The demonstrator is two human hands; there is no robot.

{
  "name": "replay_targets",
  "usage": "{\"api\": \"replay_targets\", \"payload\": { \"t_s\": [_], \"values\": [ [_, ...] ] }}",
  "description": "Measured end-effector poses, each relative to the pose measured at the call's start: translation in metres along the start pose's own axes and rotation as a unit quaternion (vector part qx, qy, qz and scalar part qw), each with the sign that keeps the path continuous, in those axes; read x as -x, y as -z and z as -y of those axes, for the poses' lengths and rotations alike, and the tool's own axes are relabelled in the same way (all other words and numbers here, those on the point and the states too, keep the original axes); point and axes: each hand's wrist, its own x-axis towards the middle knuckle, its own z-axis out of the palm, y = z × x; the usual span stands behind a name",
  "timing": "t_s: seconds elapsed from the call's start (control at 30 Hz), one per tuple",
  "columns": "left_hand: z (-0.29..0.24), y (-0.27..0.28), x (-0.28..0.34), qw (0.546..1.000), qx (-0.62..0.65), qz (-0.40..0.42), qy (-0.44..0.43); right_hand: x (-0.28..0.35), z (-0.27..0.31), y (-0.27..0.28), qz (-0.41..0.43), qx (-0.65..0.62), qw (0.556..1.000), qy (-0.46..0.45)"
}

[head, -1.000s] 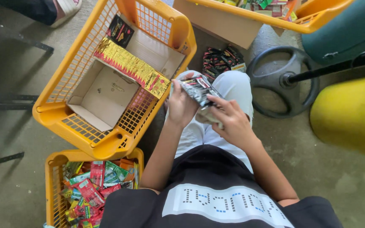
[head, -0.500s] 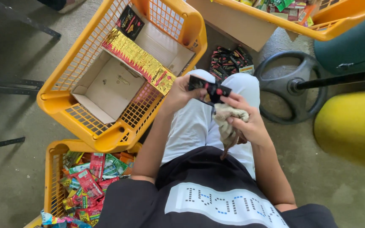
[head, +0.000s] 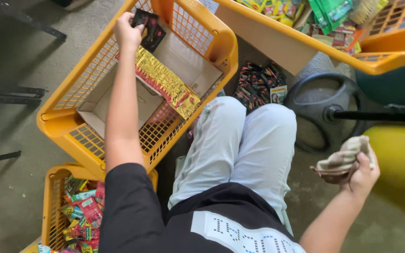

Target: The person wipes product sachet packages with a cloth while sitting on the floor and then places them into an orange plastic basket.

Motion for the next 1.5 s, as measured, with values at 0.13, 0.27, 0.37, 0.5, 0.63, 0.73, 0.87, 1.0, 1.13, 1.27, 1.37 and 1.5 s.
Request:
{"api": "replay_targets", "payload": {
  "t_s": [0.13,0.27,0.37,0.5,0.63,0.73,0.87,1.0,1.13,1.27,1.37,1.5],
  "values": [
    [0.035,-0.039,-0.014,0.999,-0.036,0.012,0.008,-0.027,-0.070,0.034,-0.004,0.084,0.996,-0.018],
    [0.033,-0.058,-0.012,0.996,-0.069,0.053,0.017,-0.046,-0.120,0.048,-0.026,0.132,0.988,-0.077],
    [0.043,-0.072,-0.011,0.998,-0.054,0.039,0.021,-0.042,-0.121,0.022,-0.062,0.187,0.975,-0.104],
    [0.055,-0.088,-0.006,0.995,-0.073,0.050,0.044,-0.051,-0.133,0.011,-0.054,0.169,0.977,-0.115],
    [0.052,-0.089,0.004,0.990,-0.085,0.084,0.080,-0.055,-0.141,0.007,-0.059,0.199,0.968,-0.141],
    [0.059,-0.090,0.012,0.992,-0.071,0.093,0.047,-0.052,-0.144,0.008,-0.046,0.223,0.966,-0.123],
    [0.051,-0.091,0.014,0.990,-0.114,0.079,-0.006,-0.043,-0.140,0.001,-0.022,0.316,0.944,-0.087],
    [0.050,-0.096,0.015,0.966,-0.248,0.033,-0.068,-0.040,-0.142,-0.002,-0.036,0.337,0.936,-0.100],
    [0.056,-0.104,0.020,0.952,-0.297,0.026,-0.064,-0.038,-0.148,0.004,-0.025,0.345,0.934,-0.091],
    [0.047,-0.102,0.024,0.933,-0.353,-0.003,-0.072,-0.037,-0.147,0.002,-0.021,0.361,0.928,-0.089],
    [0.063,-0.115,0.025,0.931,-0.357,-0.039,-0.058,-0.037,-0.150,0.006,-0.011,0.381,0.921,-0.075],
    [0.075,-0.122,0.025,0.934,-0.340,-0.094,-0.060,-0.033,-0.141,-0.003,-0.015,0.453,0.889,-0.060]
  ]
}}
